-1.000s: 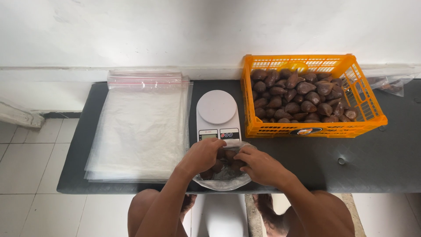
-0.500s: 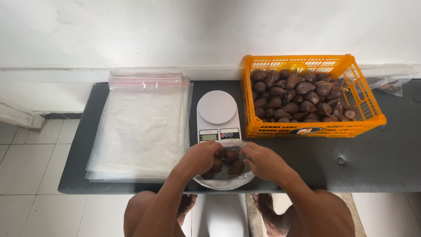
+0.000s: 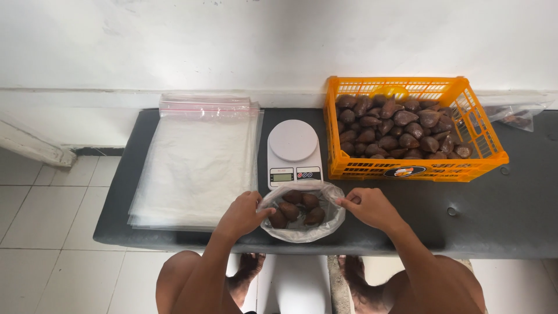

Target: The person takes snake fruits from a crate, places them individually on a digital scale until a desired weight is reached, and then puts the weighed fruits into a plastic bag.

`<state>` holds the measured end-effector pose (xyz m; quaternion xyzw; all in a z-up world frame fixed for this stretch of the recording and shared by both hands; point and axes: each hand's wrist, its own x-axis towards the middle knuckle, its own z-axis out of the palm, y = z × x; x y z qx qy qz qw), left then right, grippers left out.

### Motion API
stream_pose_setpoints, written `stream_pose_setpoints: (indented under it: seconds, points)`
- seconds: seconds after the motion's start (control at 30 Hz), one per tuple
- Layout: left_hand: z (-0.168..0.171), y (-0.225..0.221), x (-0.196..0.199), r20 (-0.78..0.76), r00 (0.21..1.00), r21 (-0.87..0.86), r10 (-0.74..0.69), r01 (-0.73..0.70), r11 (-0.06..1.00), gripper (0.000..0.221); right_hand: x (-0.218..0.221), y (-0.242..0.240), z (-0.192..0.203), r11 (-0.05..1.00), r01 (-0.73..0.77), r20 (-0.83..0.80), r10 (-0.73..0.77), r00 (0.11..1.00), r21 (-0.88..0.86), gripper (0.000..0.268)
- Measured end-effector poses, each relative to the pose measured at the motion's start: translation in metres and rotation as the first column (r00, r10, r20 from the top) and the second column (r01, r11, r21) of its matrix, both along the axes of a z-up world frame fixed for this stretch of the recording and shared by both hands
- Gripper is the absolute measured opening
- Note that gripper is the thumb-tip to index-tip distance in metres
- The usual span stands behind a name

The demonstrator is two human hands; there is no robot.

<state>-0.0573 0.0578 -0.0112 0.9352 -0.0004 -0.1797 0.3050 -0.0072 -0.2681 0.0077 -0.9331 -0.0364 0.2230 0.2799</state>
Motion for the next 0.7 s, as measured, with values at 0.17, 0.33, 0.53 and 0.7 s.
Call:
stream_pose_setpoints:
  seconds: [0.17, 0.33, 0.53, 0.7]
  points:
    - [-0.074, 0.007, 0.01, 0.093, 0.995, -0.029, 0.043, -0.04, 0.999, 0.042, 0.003, 0.003, -0.049, 0.999, 0.04, 0.011, -0.04, 0.999, 0.021, 0.046]
    - [-0.081, 0.003, 0.012, 0.043, 0.98, -0.07, 0.194, -0.191, 0.979, 0.037, 0.017, -0.006, -0.09, 0.991, 0.119, 0.028, -0.121, 0.992, 0.058, 0.032]
    - [-0.044, 0.001, 0.004, -0.247, 0.887, -0.243, 0.39, -0.446, 0.861, 0.044, 0.013, -0.012, -0.083, 0.841, 0.388, -0.204, -0.333, 0.92, 0.377, 0.042]
    - [-0.019, -0.008, -0.004, -0.432, 0.821, -0.404, 0.373, -0.546, 0.734, 0.053, -0.008, -0.007, -0.038, 0.725, 0.475, -0.4, -0.293, 0.869, 0.5, 0.036]
